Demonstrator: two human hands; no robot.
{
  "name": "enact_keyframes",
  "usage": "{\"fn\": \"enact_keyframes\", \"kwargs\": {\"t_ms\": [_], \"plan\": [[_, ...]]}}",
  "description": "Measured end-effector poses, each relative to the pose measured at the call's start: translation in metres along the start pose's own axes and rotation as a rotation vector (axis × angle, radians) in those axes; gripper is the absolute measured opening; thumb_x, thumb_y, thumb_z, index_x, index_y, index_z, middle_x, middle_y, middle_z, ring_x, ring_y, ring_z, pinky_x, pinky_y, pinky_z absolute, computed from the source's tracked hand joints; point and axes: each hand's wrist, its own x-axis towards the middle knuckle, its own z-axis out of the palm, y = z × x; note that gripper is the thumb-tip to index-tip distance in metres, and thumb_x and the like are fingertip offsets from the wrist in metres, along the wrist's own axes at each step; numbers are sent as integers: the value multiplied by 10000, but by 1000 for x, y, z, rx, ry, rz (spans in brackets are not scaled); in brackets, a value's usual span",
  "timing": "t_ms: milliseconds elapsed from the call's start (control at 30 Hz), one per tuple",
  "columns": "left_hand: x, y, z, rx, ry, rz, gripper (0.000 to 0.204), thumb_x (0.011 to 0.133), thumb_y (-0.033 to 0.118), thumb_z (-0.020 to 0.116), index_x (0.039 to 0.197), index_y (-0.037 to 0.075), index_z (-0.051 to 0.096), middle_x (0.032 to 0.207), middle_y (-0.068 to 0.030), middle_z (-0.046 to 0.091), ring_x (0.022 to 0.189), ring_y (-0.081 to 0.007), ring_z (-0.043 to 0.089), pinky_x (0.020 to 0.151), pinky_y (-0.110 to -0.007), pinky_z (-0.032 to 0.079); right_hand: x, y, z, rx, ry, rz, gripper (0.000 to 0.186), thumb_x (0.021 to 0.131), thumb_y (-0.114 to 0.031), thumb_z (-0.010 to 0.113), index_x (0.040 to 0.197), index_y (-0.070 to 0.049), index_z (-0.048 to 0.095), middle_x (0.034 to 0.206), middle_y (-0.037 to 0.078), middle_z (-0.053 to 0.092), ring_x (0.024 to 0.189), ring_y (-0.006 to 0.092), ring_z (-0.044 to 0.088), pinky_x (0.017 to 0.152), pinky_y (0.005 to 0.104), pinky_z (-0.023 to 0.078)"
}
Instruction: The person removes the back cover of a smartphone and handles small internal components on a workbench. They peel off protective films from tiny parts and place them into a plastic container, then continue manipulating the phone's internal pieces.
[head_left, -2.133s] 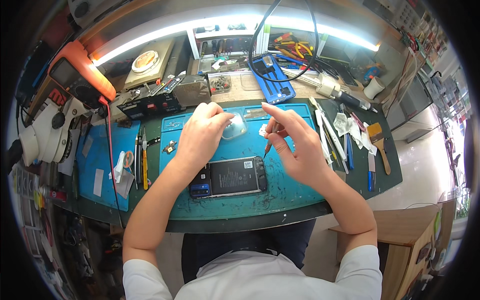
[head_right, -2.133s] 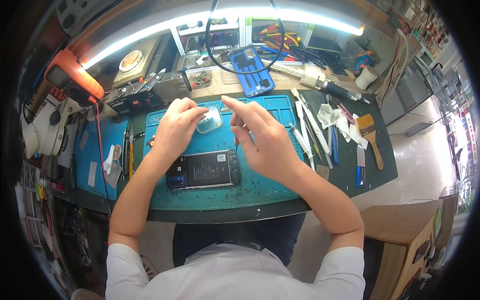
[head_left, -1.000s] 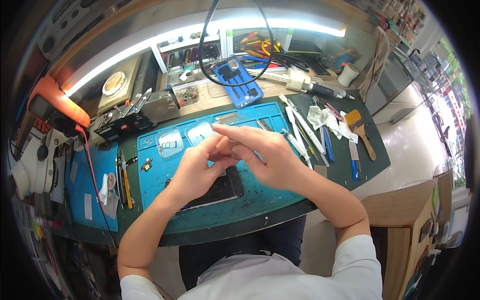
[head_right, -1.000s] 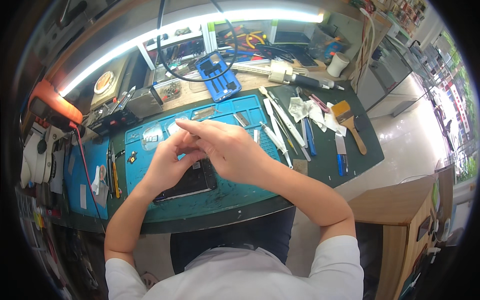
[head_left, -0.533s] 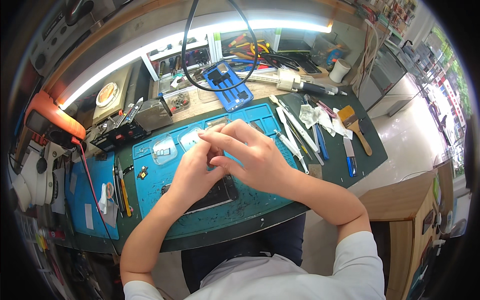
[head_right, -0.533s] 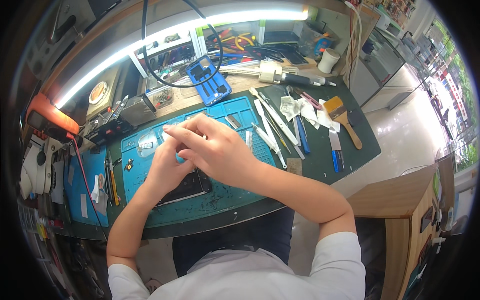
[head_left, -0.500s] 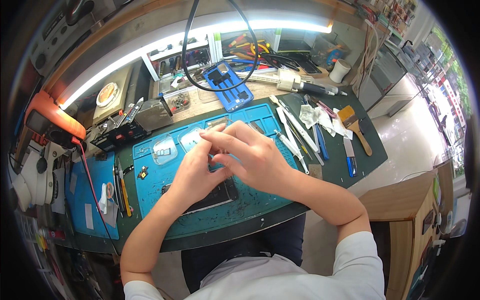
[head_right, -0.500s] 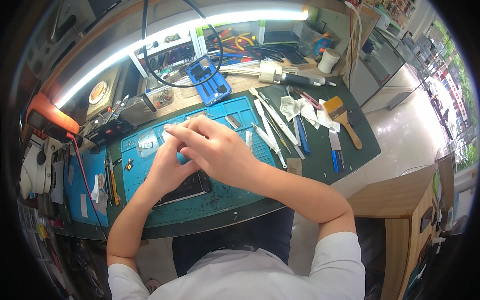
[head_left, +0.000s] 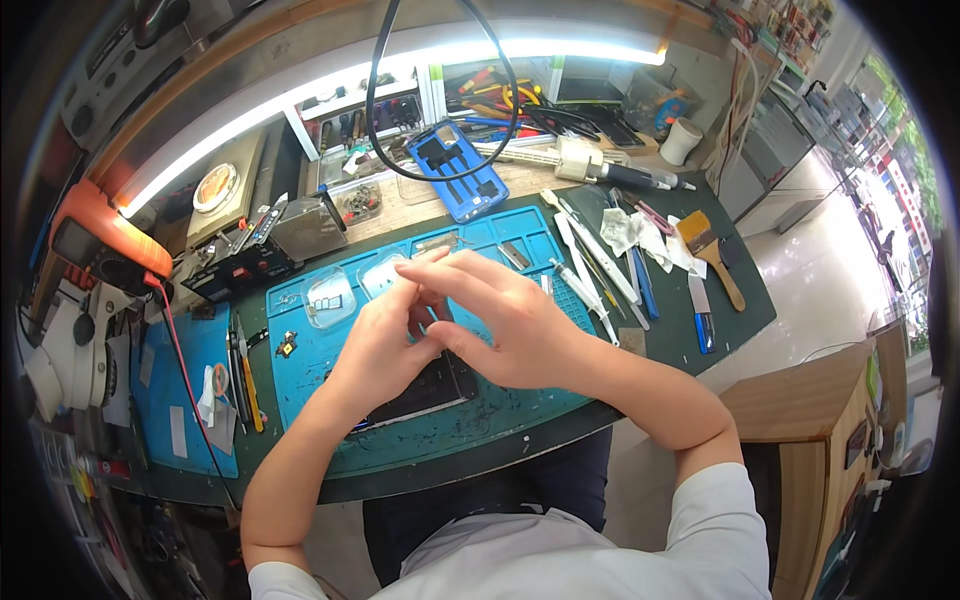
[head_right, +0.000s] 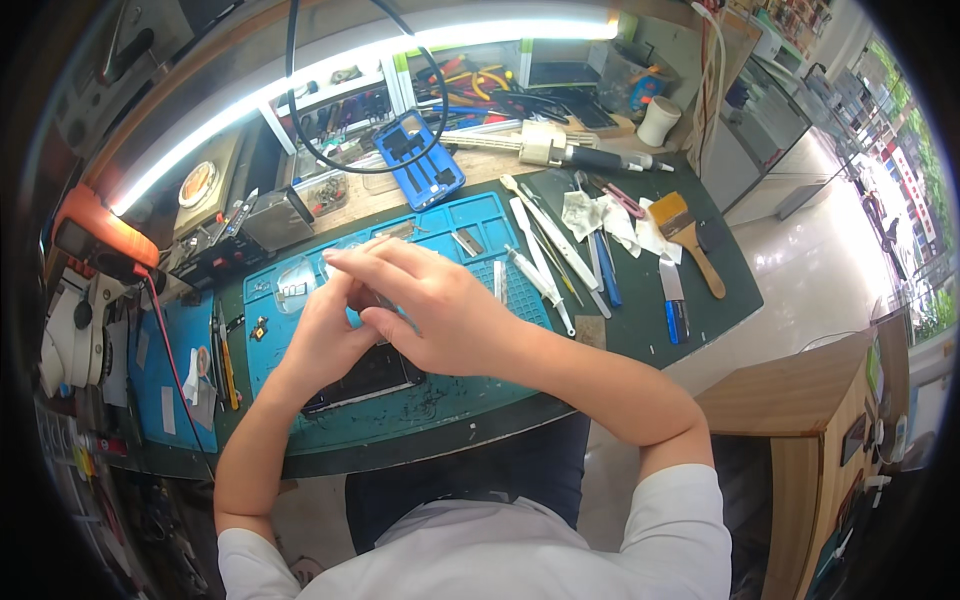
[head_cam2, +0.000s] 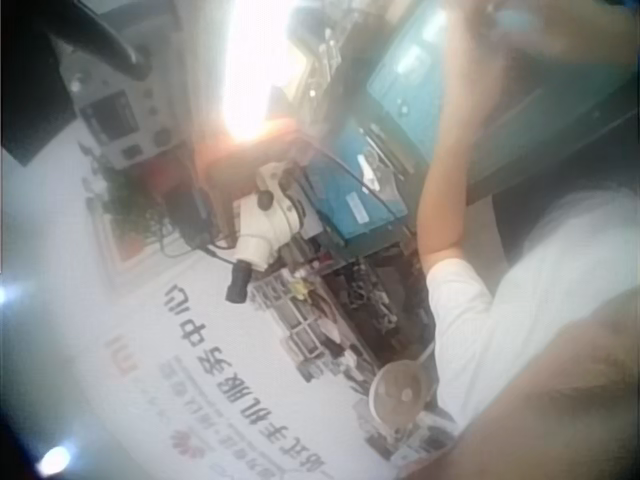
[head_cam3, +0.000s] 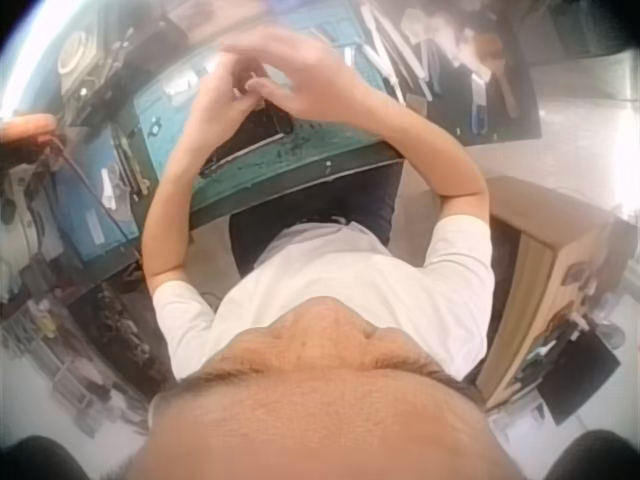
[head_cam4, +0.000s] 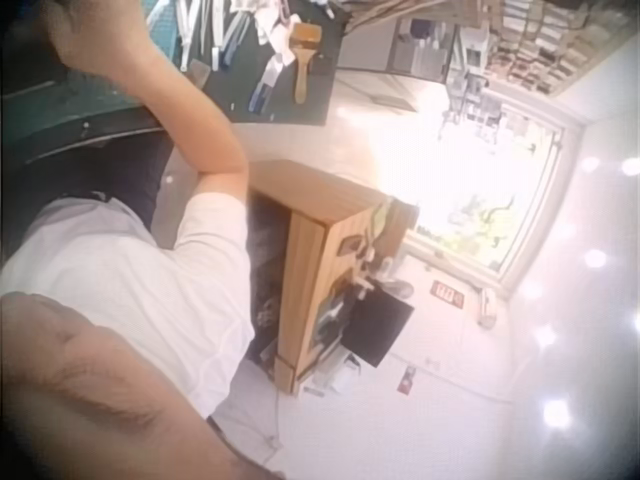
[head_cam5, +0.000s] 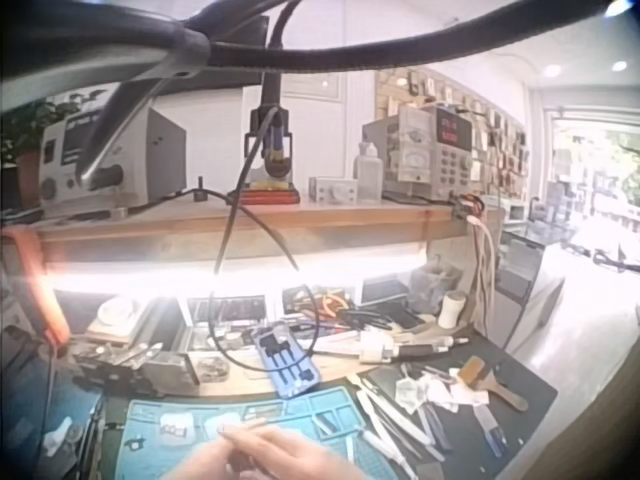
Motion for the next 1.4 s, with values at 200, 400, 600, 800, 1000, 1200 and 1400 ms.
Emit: {"fn": "enact_keyframes", "kwargs": {"t_ms": [200, 400, 600, 800, 1000, 1200, 1400], "plan": [[2, 1, 2, -49, 14, 153, 458, 931, 69, 800, 1326, 12, 575, 1066, -97, 690, 944, -248, 696, 797, -370, 572, -5, 5, -5, 75, -73, 176, 637, 925, 17, 746, 1531, -112, 599, 1071, 92, 707, 920, 273, 691, 845, 384, 579], [2, -4, -2, 191, 12, 32, 421, 906, 161, 854, 1235, 36, 622, 996, -96, 689, 848, -253, 677, 753, -393, 559, -1, 3, -6, -226, -119, 14, 656, 923, 93, 642, 1548, -87, 555, 1023, 123, 655, 930, 277, 689, 802, 374, 590], [0, -3, -6, 191, -43, 104, 235, 908, 198, 849, 1012, 49, 700, 971, -108, 698, 803, -276, 679, 734, -415, 553, -2, 1, -7, 35, -46, 92, 616, 966, 81, 638, 1552, -87, 553, 1046, 105, 649, 901, 258, 684, 788, 373, 595], [3, -24, -14, 518, 198, 225, 137, 900, 149, 817, 968, 64, 734, 992, -107, 715, 904, -310, 703, 777, -430, 571, -4, 2, -5, 40, 27, 85, 643, 946, 113, 627, 1554, -83, 553, 1006, 107, 663, 895, 254, 681, 788, 362, 589], [8, -35, -29, 648, 327, 242, 170, 905, 95, 786, 1071, 63, 800, 989, -83, 705, 967, -301, 692, 823, -426, 578, -5, -2, -3, 104, -147, 112, 648, 939, 149, 627, 1554, -40, 545, 1014, 97, 680, 897, 192, 683, 819, 338, 602], [8, -34, -24, 690, 391, 257, 252, 909, 90, 779, 1154, 37, 775, 1034, -106, 697, 980, -310, 683, 844, -422, 578, -6, -2, -1, 88, -158, 100, 631, 939, 147, 626, 1535, -49, 563, 1000, 86, 676, 891, 191, 683, 803, 341, 598], [-9, 0, -31, 49, 27, 23, 533, 959, -1, 732, 1477, 40, 612, 1213, -100, 683, 1064, -215, 694, 919, -375, 580, -3, -1, -7, -36, -166, -13, 542, 925, 84, 716, 1439, -84, 671, 986, 79, 691, 870, 223, 681, 786, 340, 586]]}}
